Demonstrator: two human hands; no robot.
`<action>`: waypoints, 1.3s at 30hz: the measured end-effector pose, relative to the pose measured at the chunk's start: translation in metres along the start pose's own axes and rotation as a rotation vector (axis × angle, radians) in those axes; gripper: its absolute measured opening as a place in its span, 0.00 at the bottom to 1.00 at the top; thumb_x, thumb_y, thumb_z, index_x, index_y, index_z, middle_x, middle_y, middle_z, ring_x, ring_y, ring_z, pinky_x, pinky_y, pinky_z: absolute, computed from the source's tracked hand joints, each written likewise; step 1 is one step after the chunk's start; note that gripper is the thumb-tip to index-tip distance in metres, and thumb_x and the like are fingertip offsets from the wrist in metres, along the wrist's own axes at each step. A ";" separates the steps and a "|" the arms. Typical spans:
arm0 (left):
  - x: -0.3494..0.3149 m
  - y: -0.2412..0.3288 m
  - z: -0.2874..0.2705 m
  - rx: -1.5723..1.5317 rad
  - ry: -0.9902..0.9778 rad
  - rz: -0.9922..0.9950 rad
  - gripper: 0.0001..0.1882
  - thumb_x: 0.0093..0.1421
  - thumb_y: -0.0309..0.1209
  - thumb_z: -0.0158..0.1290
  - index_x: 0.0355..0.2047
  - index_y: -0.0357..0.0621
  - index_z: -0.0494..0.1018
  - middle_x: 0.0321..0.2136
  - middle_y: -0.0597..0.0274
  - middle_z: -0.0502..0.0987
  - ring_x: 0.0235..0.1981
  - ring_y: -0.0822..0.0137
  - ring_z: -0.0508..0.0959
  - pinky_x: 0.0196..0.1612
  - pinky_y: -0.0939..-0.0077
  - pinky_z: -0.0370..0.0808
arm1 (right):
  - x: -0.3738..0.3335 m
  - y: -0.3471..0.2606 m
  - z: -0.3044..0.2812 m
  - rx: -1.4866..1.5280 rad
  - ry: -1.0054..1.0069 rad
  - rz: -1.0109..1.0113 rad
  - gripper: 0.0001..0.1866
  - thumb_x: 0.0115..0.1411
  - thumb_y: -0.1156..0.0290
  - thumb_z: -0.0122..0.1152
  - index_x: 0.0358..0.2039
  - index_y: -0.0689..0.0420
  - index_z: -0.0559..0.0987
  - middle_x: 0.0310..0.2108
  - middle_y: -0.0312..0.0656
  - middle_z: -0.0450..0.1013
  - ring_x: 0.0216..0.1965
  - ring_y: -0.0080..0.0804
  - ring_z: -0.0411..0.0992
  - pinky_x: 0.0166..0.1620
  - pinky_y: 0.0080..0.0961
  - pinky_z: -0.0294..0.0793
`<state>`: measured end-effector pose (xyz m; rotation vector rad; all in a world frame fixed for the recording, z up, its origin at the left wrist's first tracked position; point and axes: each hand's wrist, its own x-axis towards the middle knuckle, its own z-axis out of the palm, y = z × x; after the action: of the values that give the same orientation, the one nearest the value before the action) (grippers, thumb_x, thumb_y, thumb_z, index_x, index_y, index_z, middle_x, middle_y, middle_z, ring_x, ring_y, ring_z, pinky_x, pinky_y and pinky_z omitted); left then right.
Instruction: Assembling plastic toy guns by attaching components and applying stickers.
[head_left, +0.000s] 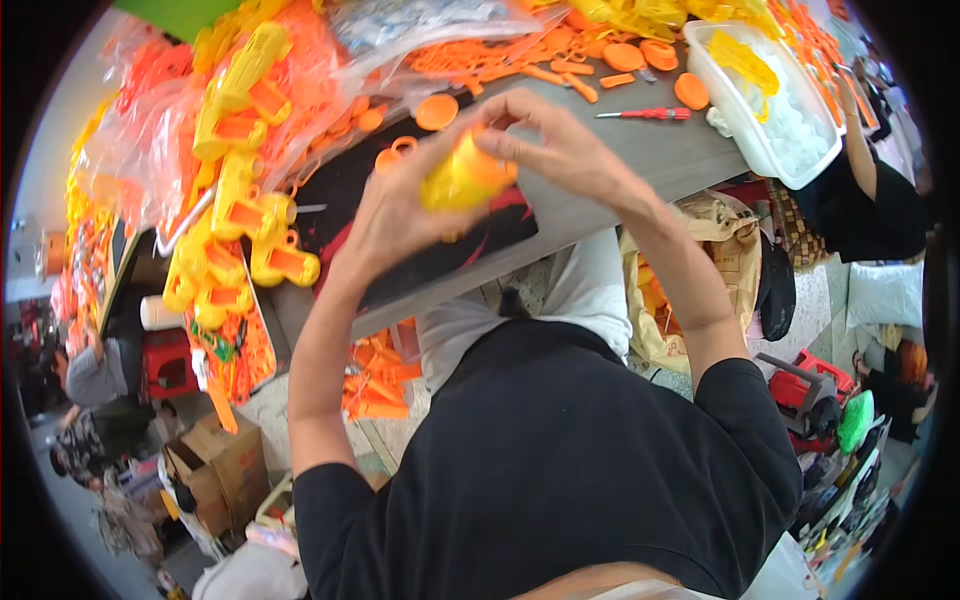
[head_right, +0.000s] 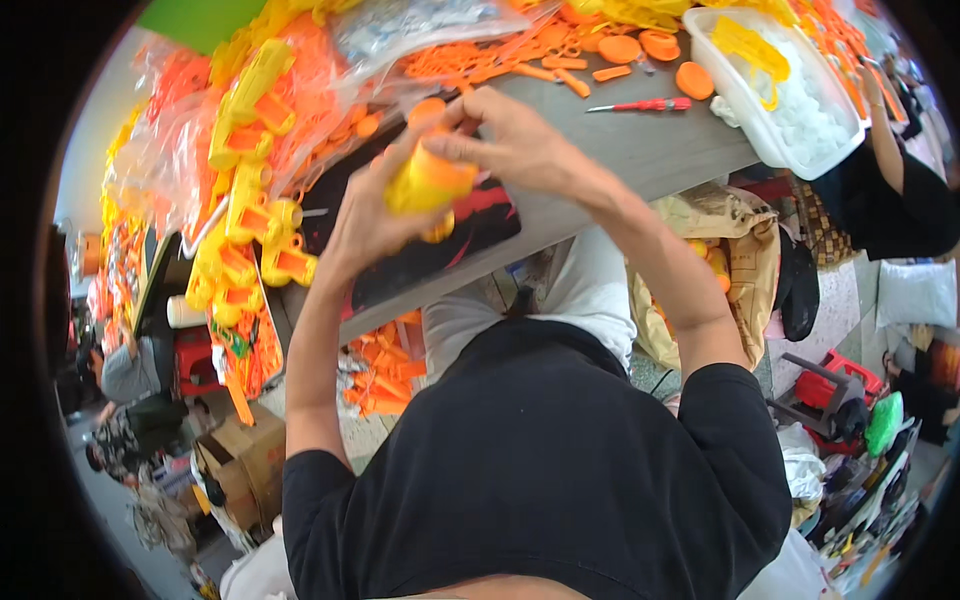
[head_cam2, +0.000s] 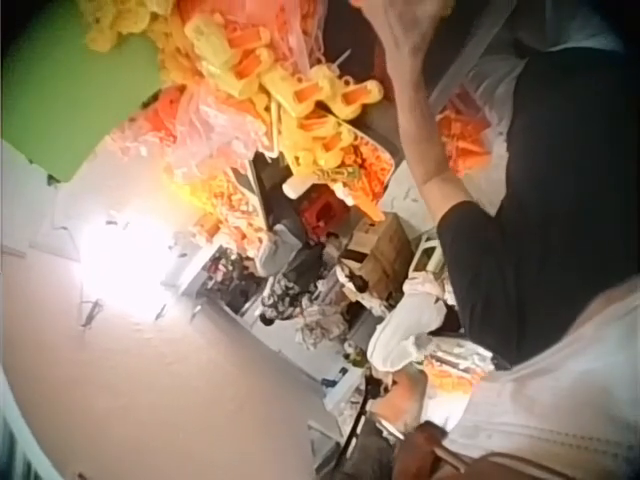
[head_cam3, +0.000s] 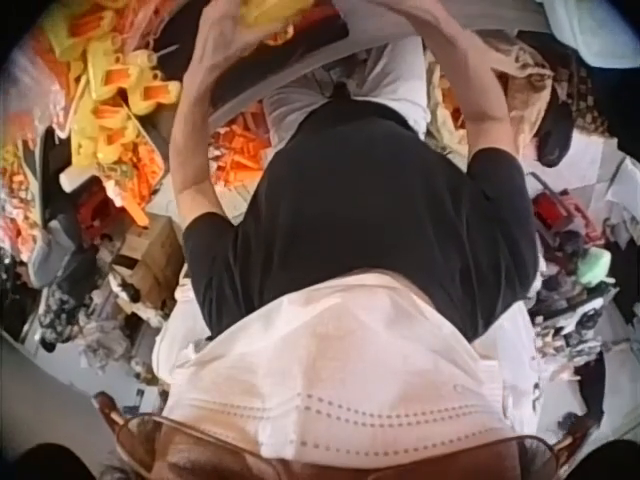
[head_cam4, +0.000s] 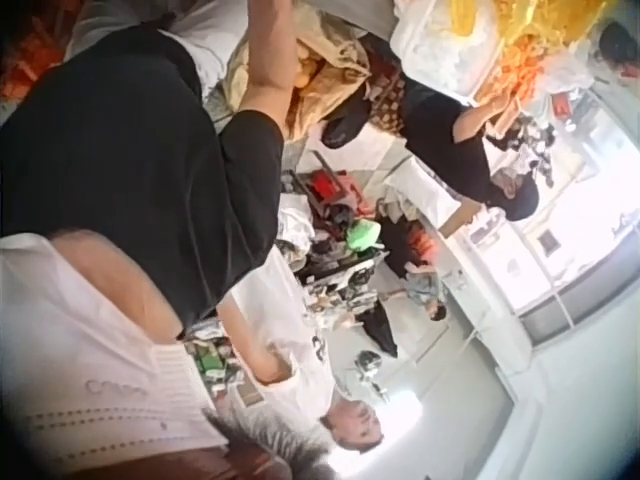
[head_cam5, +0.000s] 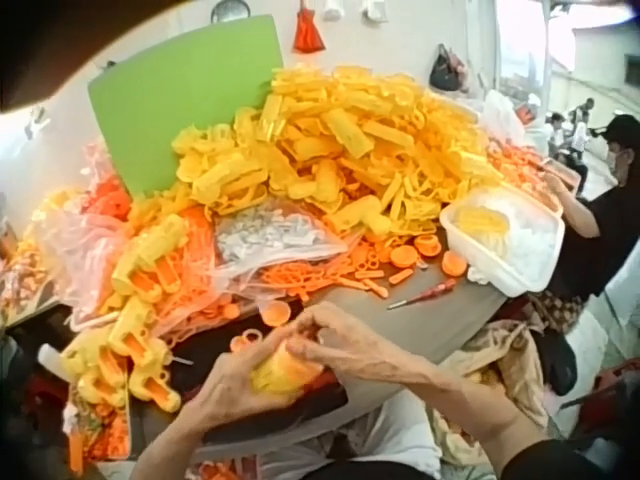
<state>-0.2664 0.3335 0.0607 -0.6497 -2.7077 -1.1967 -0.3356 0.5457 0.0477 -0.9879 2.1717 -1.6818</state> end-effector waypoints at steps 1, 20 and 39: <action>-0.008 0.005 0.000 -0.076 -0.094 -0.034 0.46 0.44 0.39 0.68 0.65 0.53 0.63 0.38 0.50 0.79 0.39 0.53 0.81 0.45 0.66 0.77 | -0.005 -0.001 0.010 0.195 0.032 0.060 0.22 0.66 0.53 0.57 0.47 0.61 0.75 0.43 0.38 0.72 0.46 0.22 0.70 0.51 0.24 0.70; -0.048 0.001 -0.010 -0.741 0.061 -0.297 0.43 0.60 0.33 0.56 0.70 0.43 0.47 0.58 0.54 0.68 0.54 0.61 0.75 0.57 0.66 0.71 | 0.052 0.059 -0.006 -0.370 0.226 0.122 0.15 0.61 0.59 0.60 0.37 0.57 0.82 0.35 0.42 0.79 0.36 0.36 0.75 0.45 0.31 0.72; -0.004 -0.015 0.039 -1.197 0.865 -0.211 0.28 0.72 0.50 0.34 0.65 0.46 0.57 0.60 0.58 0.66 0.58 0.63 0.69 0.62 0.60 0.65 | -0.003 -0.016 0.048 -0.310 0.585 -0.172 0.09 0.54 0.67 0.69 0.35 0.54 0.82 0.33 0.33 0.77 0.35 0.28 0.69 0.45 0.24 0.64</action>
<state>-0.2659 0.3518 0.0225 0.1470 -1.2033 -2.3705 -0.3015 0.5088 0.0461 -0.8427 2.8621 -1.9382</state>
